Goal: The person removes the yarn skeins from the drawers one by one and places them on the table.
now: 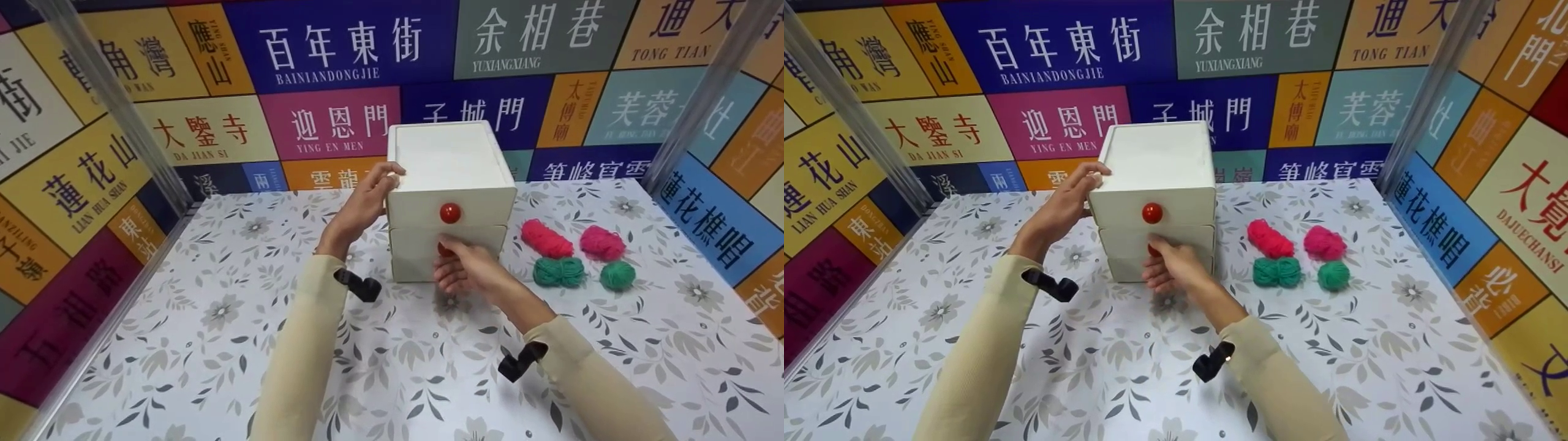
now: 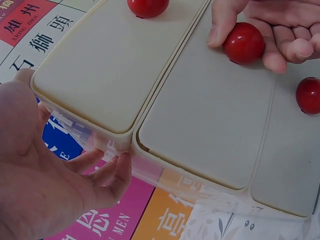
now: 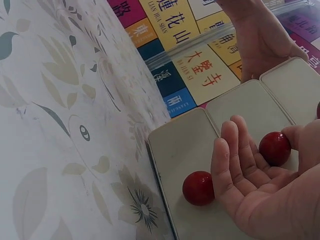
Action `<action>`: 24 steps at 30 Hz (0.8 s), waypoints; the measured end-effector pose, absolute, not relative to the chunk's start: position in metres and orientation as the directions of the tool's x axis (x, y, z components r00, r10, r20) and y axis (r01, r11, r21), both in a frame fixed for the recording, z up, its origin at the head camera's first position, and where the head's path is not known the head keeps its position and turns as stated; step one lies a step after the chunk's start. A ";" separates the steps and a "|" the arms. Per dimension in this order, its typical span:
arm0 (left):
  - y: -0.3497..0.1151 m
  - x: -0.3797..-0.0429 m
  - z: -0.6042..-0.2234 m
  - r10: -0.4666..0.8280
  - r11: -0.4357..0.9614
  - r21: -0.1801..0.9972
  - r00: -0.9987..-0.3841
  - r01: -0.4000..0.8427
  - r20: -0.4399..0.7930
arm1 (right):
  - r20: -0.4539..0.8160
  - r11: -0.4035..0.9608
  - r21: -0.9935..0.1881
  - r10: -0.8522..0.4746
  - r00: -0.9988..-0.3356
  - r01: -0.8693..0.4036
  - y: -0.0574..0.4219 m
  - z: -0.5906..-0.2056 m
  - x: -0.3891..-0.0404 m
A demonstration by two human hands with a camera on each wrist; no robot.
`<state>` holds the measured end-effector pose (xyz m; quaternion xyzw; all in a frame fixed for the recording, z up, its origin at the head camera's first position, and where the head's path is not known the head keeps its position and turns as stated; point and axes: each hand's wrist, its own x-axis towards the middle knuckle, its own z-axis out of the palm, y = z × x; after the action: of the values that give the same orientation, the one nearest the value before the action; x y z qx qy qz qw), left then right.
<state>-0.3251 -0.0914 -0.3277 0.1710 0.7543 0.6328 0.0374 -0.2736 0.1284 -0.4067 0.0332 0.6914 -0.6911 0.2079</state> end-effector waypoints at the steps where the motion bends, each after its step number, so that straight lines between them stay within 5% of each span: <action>1: -0.091 -0.325 -0.328 0.306 0.143 0.968 -0.939 0.208 0.157 | -0.327 0.033 -0.944 -0.247 -0.912 0.330 0.129 -0.408 -0.273; 15: -0.093 -0.326 -0.329 0.305 0.155 0.970 -0.943 0.189 0.135 | -0.242 -0.051 -0.963 -0.266 -0.933 0.264 0.134 -0.427 -0.266; 24: -0.092 -0.325 -0.327 0.304 0.149 0.971 -0.943 0.185 0.133 | -0.325 0.207 -0.941 -0.330 -0.886 0.268 0.159 -0.425 -0.272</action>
<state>-0.3245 -0.0919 -0.3267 0.1617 0.7566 0.6318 0.0474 -0.2721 0.1592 -0.4255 -0.0208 0.7397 -0.6293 0.2376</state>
